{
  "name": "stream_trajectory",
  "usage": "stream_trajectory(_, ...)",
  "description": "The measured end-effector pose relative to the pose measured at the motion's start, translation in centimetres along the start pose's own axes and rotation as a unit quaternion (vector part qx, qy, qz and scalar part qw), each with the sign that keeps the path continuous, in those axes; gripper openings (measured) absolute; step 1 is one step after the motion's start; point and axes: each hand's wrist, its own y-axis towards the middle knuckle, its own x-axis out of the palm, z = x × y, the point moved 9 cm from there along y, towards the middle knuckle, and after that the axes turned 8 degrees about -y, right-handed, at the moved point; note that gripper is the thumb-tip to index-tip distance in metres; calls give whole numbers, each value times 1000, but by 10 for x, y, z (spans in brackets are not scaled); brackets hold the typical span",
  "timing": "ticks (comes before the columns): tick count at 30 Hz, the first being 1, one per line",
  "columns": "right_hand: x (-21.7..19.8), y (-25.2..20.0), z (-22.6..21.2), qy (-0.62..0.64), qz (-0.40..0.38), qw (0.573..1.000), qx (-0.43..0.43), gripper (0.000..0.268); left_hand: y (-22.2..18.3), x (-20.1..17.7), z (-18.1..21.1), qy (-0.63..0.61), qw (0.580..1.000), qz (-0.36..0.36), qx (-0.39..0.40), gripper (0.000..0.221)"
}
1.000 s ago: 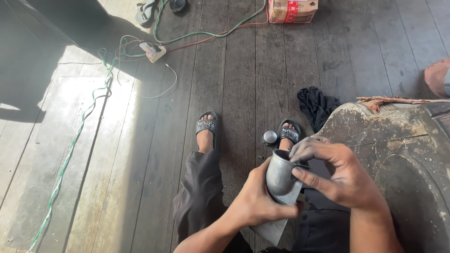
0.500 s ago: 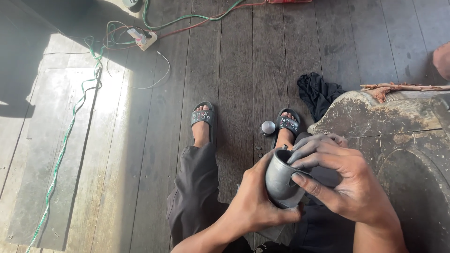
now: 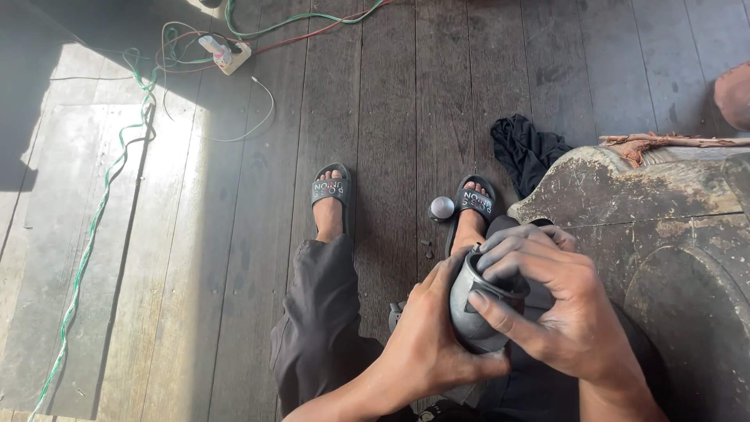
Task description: A person is manually sanding a cast metal engine component using a small piece of sandpaper to smooth the surface.
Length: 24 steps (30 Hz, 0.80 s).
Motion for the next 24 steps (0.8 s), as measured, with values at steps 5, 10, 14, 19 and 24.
stream_trajectory(5, -10, 0, 3, 18, 8, 1000, -2, 13, -1, -12, 8, -42, 997, 37, 50, 89)
stream_trajectory(10, -6, 0, 0, 21, 12, 1000, -7, 11, -3, -9, 4, -100, 995, 24, 17, 78)
stream_trajectory(14, -7, -2, 7, 59, 15, 998, 14, 18, -4, -8, 6, -125, 992, 8, 1, 68)
stream_trajectory(19, -7, -3, 6, 75, -13, 997, -4, 15, -6, 1, 3, -144, 989, -28, 0, 64)
stream_trajectory(24, -10, -1, 11, 70, -13, 997, 5, 21, -7, -3, -1, -121, 993, -4, 3, 64)
